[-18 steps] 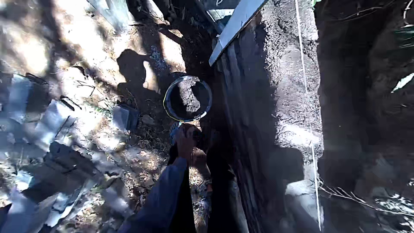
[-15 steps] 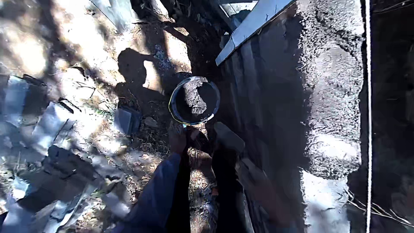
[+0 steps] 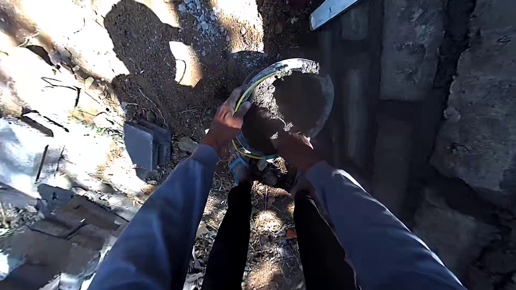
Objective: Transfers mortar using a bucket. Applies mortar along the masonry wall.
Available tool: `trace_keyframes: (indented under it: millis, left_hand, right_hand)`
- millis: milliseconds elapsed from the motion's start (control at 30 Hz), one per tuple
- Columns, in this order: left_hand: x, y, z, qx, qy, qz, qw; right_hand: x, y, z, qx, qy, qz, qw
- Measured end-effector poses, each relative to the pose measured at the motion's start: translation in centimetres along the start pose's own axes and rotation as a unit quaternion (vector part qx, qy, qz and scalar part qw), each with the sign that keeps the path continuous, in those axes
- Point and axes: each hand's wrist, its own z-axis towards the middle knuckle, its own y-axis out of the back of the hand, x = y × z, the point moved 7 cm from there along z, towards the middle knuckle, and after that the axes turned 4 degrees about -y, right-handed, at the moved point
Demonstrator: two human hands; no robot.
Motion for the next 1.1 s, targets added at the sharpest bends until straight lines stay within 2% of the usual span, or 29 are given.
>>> trace_keyframes:
  millis: [67,133,200,300,367,433,467,500,533,567,633,700,733,800,867,933,1000,1100]
  left_hand:
    - [-0.8,-0.3,-1.1,0.012,0.03,0.004,0.999]
    - [-1.8,-0.7,-3.0,0.027,0.064,0.028,0.997]
    - [-1.9,-1.7,-4.5,0.049,0.063,0.07,0.994]
    - [-1.8,-3.1,-5.1,0.066,0.04,0.074,0.994]
    - [-1.3,-3.0,-5.4,0.045,0.043,0.047,0.997]
    - [-0.7,-3.3,-5.9,0.045,0.048,0.039,0.997]
    - [-0.6,-3.6,-5.6,0.037,0.041,0.031,0.998]
    - [-0.6,-4.1,-5.9,0.035,0.04,0.023,0.998]
    - [-0.5,-4.6,-6.2,0.034,0.041,0.014,0.998]
    - [-0.5,-5.0,-6.4,0.033,0.04,0.008,0.999]
    - [-0.3,-5.0,-7.2,0.029,0.046,-0.007,0.999]
    - [-0.2,-4.8,-7.2,0.018,0.042,-0.014,0.999]
    - [-0.1,-4.9,-7.4,0.016,0.039,-0.017,0.999]
    - [0.1,-5.3,-7.4,0.02,0.032,-0.032,0.999]
    - [0.1,-5.5,-7.5,0.015,0.038,-0.055,0.998]
    - [0.0,-5.5,-7.2,0.002,0.056,-0.074,0.996]
    - [0.1,-5.2,-6.8,-0.002,0.064,-0.081,0.995]
    - [-0.2,-5.3,-6.5,0.003,0.06,-0.092,0.994]
  right_hand:
    - [-1.8,3.5,-2.0,-0.054,0.009,-0.045,0.997]
    - [-2.4,6.7,-2.2,-0.105,-0.023,-0.043,0.993]
    - [-1.1,7.8,0.0,-0.095,-0.064,-0.02,0.993]
    - [1.5,2.6,-0.3,-0.056,0.001,0.039,0.998]
    - [1.2,0.6,-2.5,-0.019,0.037,0.043,0.998]
    - [-0.2,0.2,-3.4,0.018,0.03,0.08,0.996]
    - [-0.8,0.2,-2.9,0.03,0.031,0.172,0.984]
    - [-1.2,-0.6,-2.3,0.042,0.042,0.295,0.954]
    - [-1.5,-1.8,-1.4,0.052,0.05,0.364,0.928]
    - [-1.8,-2.8,-0.3,0.062,0.046,0.352,0.933]
    - [-3.3,-4.3,0.5,0.066,0.006,0.225,0.972]
    - [-5.5,-3.0,-0.6,-0.01,-0.056,0.126,0.99]
    - [-6.6,-2.2,-1.7,-0.056,-0.081,0.11,0.989]
    - [-7.9,-0.9,-1.9,-0.096,-0.121,0.104,0.983]
    - [-7.5,-2.3,1.6,-0.064,-0.116,0.107,0.985]
    - [-5.3,-4.6,4.8,-0.037,-0.08,0.137,0.987]
    - [-3.3,-6.0,5.3,-0.052,-0.049,0.198,0.978]
    - [-2.3,-6.0,4.6,-0.033,-0.017,0.207,0.978]
